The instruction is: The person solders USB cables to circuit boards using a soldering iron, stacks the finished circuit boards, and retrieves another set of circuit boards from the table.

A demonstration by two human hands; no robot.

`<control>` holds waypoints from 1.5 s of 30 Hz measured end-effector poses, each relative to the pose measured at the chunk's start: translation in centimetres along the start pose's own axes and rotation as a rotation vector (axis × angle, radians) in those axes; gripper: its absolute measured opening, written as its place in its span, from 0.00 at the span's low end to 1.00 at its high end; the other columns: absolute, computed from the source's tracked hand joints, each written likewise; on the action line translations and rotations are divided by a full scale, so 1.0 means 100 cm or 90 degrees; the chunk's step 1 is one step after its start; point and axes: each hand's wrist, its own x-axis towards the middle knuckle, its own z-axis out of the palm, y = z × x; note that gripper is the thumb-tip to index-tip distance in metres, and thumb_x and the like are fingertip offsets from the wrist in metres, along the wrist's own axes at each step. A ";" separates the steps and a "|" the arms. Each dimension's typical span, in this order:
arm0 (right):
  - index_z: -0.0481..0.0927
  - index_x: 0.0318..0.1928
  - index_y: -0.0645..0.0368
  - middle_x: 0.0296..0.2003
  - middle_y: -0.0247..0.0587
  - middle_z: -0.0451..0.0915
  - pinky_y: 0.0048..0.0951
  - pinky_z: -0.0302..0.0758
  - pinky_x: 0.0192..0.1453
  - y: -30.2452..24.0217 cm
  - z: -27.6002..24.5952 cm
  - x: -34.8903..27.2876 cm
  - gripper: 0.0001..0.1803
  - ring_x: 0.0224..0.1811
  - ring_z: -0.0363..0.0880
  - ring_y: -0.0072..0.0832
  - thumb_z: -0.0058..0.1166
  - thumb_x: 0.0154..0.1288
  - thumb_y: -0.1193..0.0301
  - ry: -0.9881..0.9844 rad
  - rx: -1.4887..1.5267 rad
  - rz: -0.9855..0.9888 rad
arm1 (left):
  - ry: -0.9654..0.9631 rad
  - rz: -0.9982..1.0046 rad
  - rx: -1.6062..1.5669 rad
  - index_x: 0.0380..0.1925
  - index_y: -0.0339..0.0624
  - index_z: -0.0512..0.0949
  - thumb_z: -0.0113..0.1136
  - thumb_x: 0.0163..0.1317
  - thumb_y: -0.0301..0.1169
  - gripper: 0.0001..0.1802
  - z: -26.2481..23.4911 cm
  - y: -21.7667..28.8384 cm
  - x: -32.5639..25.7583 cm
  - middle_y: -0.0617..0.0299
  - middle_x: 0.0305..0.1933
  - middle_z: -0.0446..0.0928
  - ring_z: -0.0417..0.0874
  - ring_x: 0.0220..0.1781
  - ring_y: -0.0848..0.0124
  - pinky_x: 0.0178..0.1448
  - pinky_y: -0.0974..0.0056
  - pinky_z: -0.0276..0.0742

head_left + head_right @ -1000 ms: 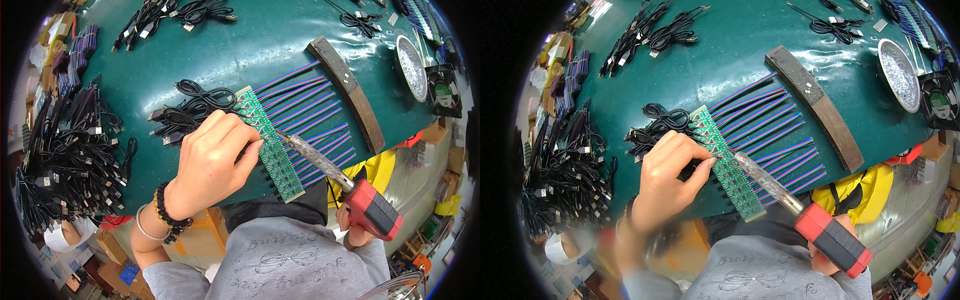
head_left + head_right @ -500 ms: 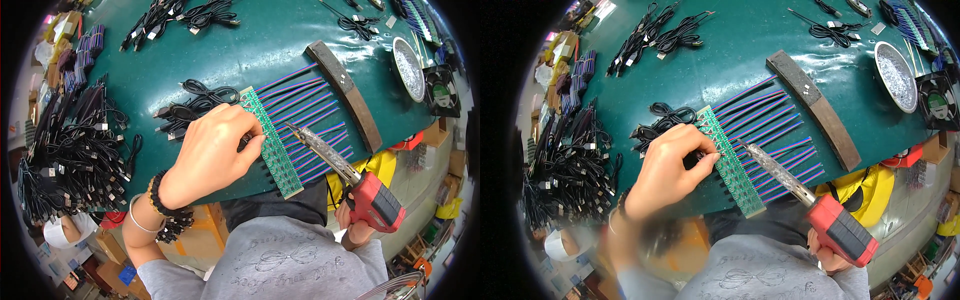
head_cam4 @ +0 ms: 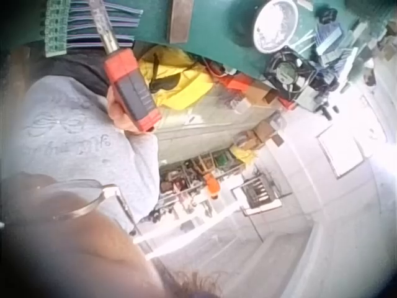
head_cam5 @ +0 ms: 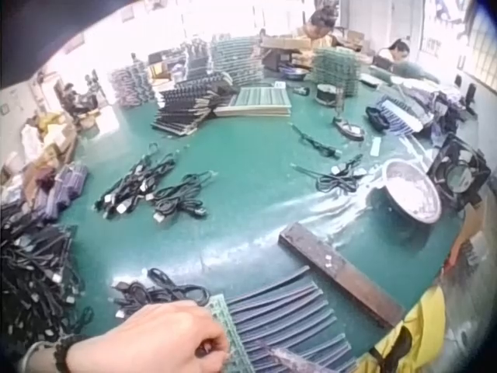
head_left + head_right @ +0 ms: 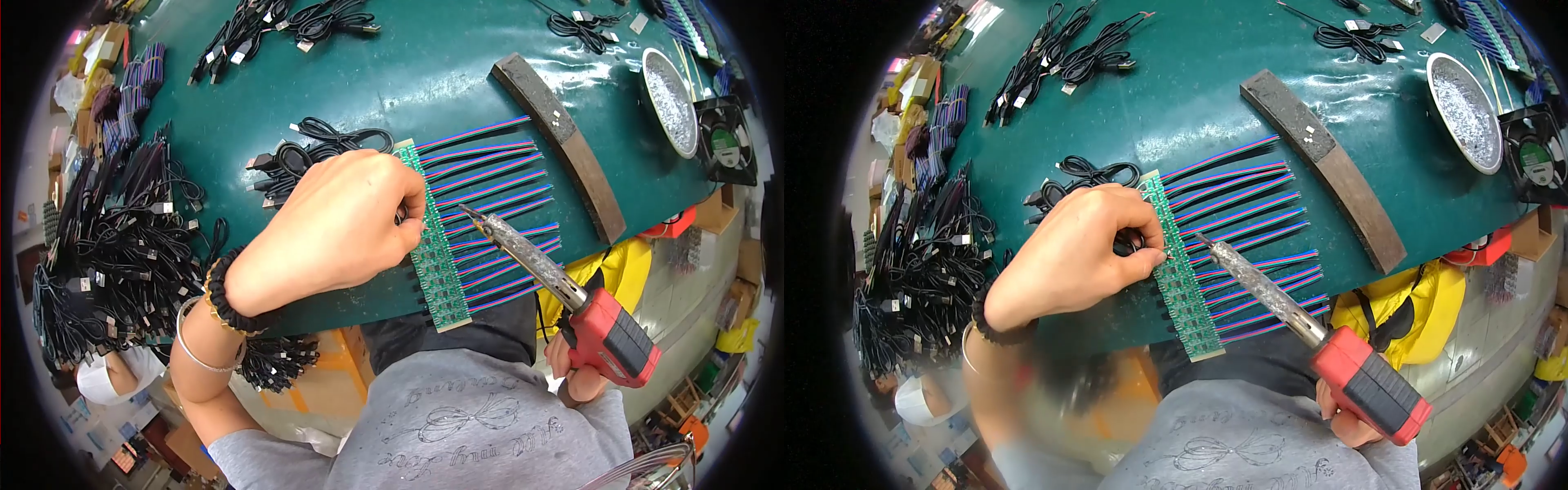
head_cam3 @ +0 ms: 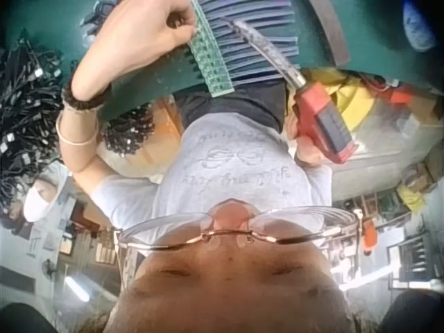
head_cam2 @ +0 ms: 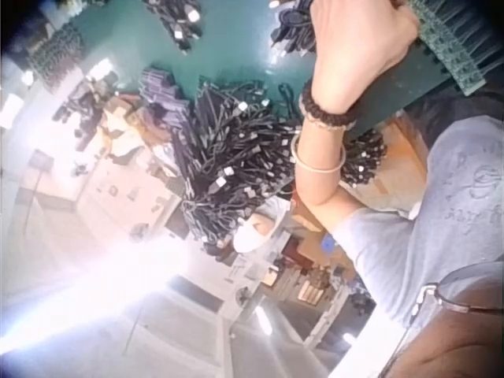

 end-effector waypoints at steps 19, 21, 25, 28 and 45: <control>0.73 0.15 0.59 0.16 0.35 0.72 0.28 0.63 0.21 0.013 -0.004 -0.019 0.10 0.15 0.70 0.29 0.43 0.25 0.84 0.032 -0.079 -0.048 | -0.059 -0.046 0.035 0.21 0.34 0.78 0.61 0.45 0.26 0.05 -0.005 0.007 0.009 0.51 0.24 0.78 0.80 0.31 0.56 0.41 0.58 0.74; 0.74 0.15 0.59 0.16 0.36 0.73 0.28 0.64 0.22 0.012 -0.004 -0.021 0.11 0.16 0.71 0.30 0.43 0.24 0.84 0.038 -0.149 -0.008 | -0.080 -0.064 0.032 0.20 0.34 0.78 0.61 0.45 0.25 0.05 -0.007 0.009 0.009 0.51 0.23 0.78 0.80 0.31 0.56 0.40 0.57 0.74; 0.76 0.17 0.60 0.16 0.35 0.74 0.28 0.65 0.26 0.013 -0.006 -0.029 0.12 0.18 0.72 0.30 0.43 0.26 0.84 0.032 -0.123 0.005 | -0.087 -0.051 0.055 0.20 0.33 0.77 0.61 0.44 0.25 0.05 -0.008 0.009 0.010 0.51 0.23 0.77 0.80 0.31 0.56 0.40 0.57 0.74; 0.77 0.19 0.61 0.16 0.34 0.75 0.27 0.65 0.26 0.006 0.007 -0.026 0.10 0.18 0.72 0.28 0.45 0.30 0.85 0.100 -0.204 0.066 | -0.108 -0.060 0.078 0.20 0.34 0.77 0.61 0.44 0.25 0.05 -0.007 0.011 0.013 0.51 0.23 0.77 0.80 0.31 0.56 0.40 0.57 0.74; 0.73 0.15 0.57 0.13 0.35 0.70 0.27 0.64 0.20 0.011 0.004 -0.024 0.08 0.14 0.70 0.29 0.46 0.34 0.84 0.097 -0.200 0.018 | -0.101 -0.061 0.100 0.18 0.35 0.76 0.61 0.42 0.24 0.04 -0.005 0.011 0.011 0.53 0.22 0.77 0.79 0.32 0.56 0.40 0.57 0.73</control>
